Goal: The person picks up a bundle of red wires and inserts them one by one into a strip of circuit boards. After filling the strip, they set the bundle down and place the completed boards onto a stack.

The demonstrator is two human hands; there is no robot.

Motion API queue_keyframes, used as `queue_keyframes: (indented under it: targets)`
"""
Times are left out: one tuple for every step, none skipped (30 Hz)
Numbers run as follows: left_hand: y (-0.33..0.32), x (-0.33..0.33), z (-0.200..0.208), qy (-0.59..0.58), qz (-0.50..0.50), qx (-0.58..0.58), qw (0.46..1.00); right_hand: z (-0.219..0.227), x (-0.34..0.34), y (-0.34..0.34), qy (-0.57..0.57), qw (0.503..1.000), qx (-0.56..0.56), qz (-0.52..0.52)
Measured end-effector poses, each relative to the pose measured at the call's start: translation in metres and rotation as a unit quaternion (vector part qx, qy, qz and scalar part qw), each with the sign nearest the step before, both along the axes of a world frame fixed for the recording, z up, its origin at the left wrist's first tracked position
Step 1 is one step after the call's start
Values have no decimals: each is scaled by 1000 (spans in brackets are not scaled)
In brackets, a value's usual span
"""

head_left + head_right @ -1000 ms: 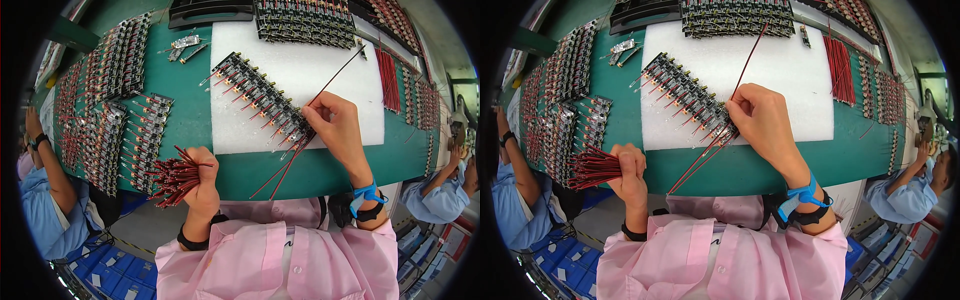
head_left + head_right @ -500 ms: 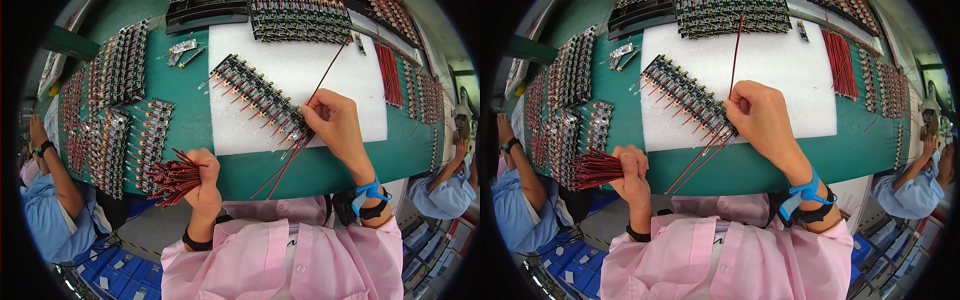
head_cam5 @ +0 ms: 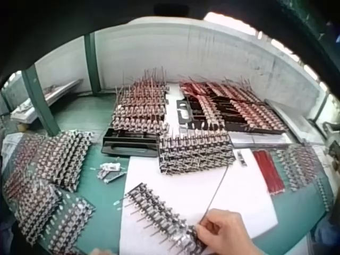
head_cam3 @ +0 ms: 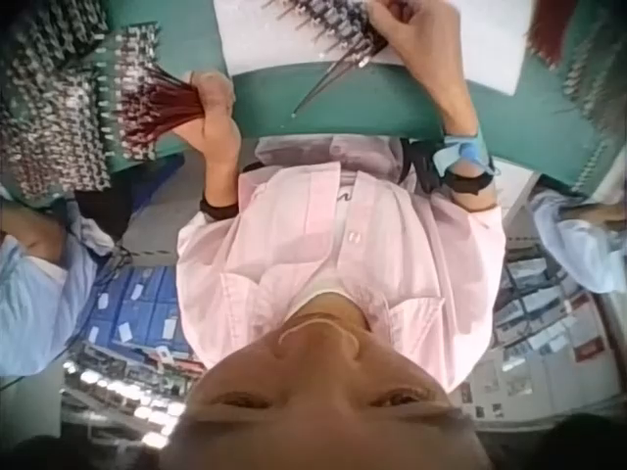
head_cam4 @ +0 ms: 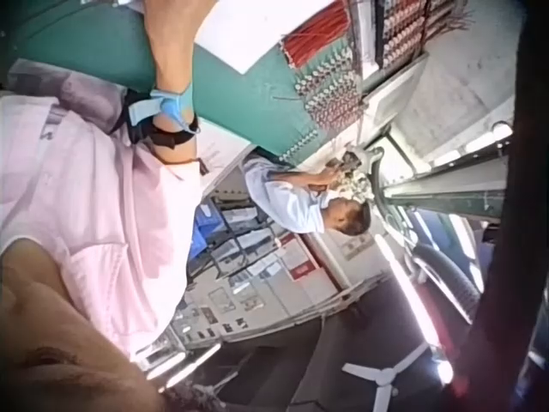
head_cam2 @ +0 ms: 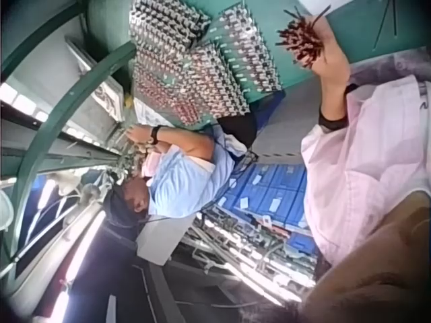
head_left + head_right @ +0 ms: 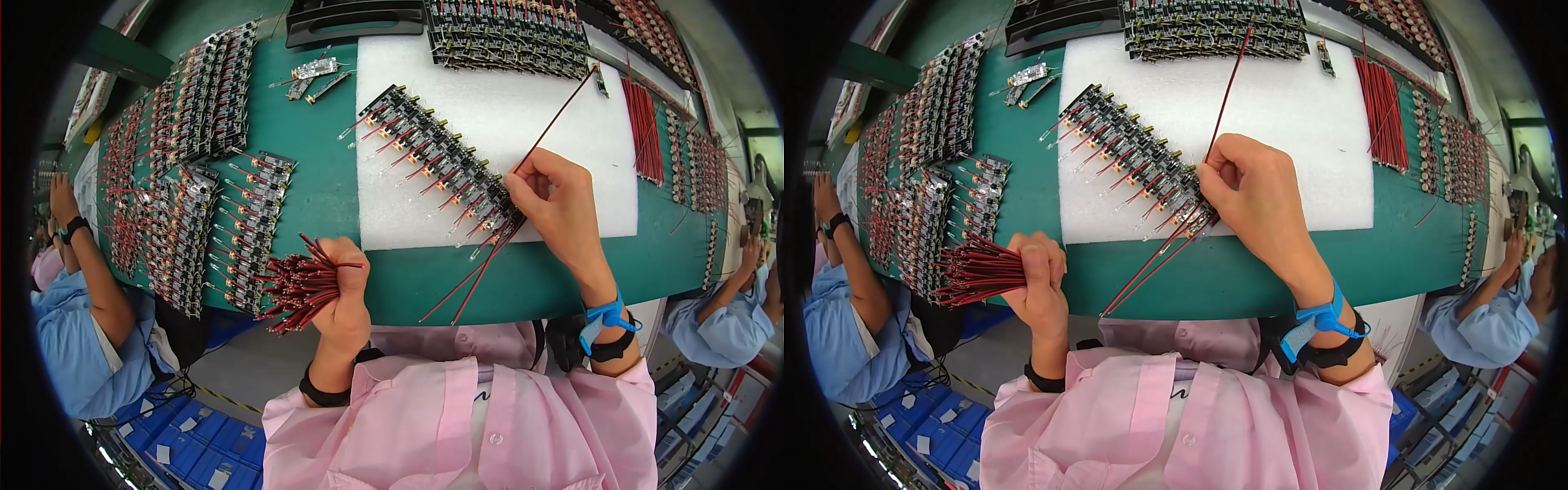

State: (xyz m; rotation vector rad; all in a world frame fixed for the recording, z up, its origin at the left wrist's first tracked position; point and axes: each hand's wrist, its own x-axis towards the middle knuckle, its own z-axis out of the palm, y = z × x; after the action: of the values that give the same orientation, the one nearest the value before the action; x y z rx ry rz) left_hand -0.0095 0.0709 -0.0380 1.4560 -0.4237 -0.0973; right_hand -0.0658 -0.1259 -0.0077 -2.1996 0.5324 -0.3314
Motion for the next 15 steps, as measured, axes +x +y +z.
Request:
queue_keyframes:
  targets:
    - [0,0,0,-2,-2,-2,1000,0,0,0,3,1000,3,-2]
    - [0,1,0,-3,-3,-3,1000,0,0,1,6,1000,5,-3]
    - [0,1,0,-5,-6,-5,1000,0,0,1,6,1000,4,-3]
    - [0,1,0,-4,-5,-6,1000,-1,-1,1,8,1000,2,-7]
    - [-1,1,-1,-4,-6,-7,1000,-1,-1,1,11,1000,0,-11]
    - [0,0,-1,-5,-4,-7,1000,-2,-1,1,12,1000,-1,-14]
    - [0,0,-1,-6,-3,-7,1000,-2,0,1,12,1000,-1,-12]
    - [1,0,-1,-6,-1,-7,1000,-2,0,2,11,1000,-6,-14]
    - [1,0,-2,-6,0,-5,1000,-2,0,2,10,1000,-12,-18]
    - [1,0,-2,-5,1,-4,1000,-3,1,2,9,1000,-18,-21]
    - [2,0,-2,-5,2,-2,1000,-3,1,2,10,1000,-18,-20]
    - [2,0,-2,-4,2,-3,1000,-3,1,2,3,999,-27,-20]
    - [1,0,-2,-4,1,-2,1000,-2,1,3,-3,999,-37,-19]
    - [1,0,-1,-3,1,0,1000,-2,0,3,-9,999,-46,-18]
    - [1,0,-1,-3,0,1,1000,-3,0,3,-9,999,-47,-17]
